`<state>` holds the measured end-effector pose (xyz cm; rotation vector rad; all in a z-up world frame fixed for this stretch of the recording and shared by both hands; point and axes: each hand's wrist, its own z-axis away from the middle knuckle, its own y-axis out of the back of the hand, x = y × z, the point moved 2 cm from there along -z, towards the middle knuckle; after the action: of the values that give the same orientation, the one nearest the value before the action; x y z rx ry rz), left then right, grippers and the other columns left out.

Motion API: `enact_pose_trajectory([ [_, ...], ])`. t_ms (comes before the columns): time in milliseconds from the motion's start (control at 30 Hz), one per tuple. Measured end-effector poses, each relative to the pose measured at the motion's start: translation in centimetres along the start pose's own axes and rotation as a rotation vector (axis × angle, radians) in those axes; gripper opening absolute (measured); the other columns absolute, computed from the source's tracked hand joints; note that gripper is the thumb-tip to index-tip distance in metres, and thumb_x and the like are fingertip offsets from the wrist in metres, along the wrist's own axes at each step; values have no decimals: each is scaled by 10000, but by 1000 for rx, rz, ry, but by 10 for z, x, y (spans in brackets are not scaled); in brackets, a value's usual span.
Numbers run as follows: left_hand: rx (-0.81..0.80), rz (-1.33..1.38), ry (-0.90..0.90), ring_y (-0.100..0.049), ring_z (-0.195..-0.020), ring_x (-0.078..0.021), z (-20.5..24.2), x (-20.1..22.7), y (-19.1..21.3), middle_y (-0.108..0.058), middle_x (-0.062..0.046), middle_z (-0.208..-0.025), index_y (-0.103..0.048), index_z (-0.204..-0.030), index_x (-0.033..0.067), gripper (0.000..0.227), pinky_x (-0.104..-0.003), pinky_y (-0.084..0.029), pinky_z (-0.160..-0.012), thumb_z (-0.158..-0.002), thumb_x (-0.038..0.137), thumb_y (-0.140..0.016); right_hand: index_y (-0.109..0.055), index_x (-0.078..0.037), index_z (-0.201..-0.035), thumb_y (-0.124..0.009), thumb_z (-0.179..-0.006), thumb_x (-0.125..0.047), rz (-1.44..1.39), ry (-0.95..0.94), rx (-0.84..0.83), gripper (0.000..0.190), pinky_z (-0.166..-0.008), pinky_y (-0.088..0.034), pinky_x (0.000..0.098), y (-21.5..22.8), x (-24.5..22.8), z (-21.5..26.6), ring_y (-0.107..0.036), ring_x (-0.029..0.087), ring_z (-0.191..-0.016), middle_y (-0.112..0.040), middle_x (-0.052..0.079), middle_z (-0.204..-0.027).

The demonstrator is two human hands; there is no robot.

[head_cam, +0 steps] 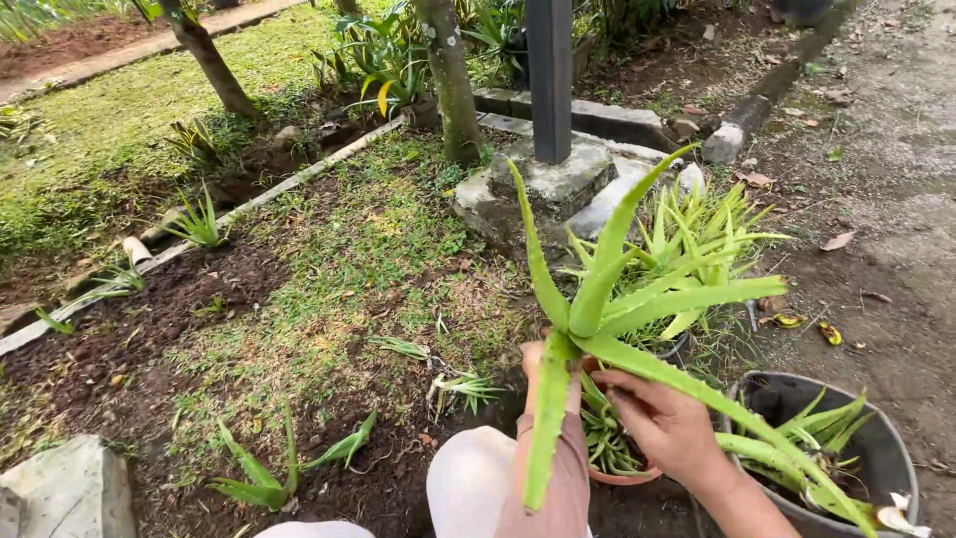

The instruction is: Repotting and pruning aloe vera plants using garden shears.

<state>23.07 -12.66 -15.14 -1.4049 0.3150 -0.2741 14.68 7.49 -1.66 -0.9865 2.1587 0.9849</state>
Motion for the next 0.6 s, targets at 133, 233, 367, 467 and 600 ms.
enact_pose_trajectory([
  [133,-38,55,61,-616,-806,-318,-81,-37,87,-646,-102,-873,-584,-899,137,510,-475,-547,-738,-1038,571,-354,-740,8,-1144,-685,-896,-71,-304,-259,197,265,-865,-550,293,-5,8,-9,-711,151,-952,-779,69,-1077],
  [233,-41,79,116,-626,-832,-326,-123,-104,149,-660,-106,-898,-591,-904,142,489,-479,-551,-749,-1046,552,-363,-714,-2,-1193,-699,-930,-133,-417,-667,324,294,-892,-516,301,13,30,-15,-683,161,-984,-769,72,-1108],
  [367,99,-241,195,-609,-809,-300,-25,-135,38,-666,-146,-901,-573,-936,80,388,-458,-523,-747,-1028,426,-425,-722,-30,-1193,-718,-882,-118,-668,-879,335,323,-846,-522,338,44,60,-11,-680,181,-948,-759,67,-1084],
  [467,113,-633,438,-643,-911,-300,21,-146,-7,-709,-142,-1010,-628,-1092,66,360,-445,-534,-850,-977,393,-530,-718,-24,-1188,-747,-837,-64,-757,-879,377,354,-819,-541,363,71,91,-2,-682,203,-922,-746,87,-1067],
  [600,-133,-1956,272,-628,-1103,-324,72,-118,-64,-660,-134,-1161,-564,-1246,95,511,-474,-490,-993,-807,311,-711,-703,-38,-1205,-743,-781,-33,-743,-909,292,426,-787,-575,370,100,142,27,-713,214,-906,-755,102,-1067],
])
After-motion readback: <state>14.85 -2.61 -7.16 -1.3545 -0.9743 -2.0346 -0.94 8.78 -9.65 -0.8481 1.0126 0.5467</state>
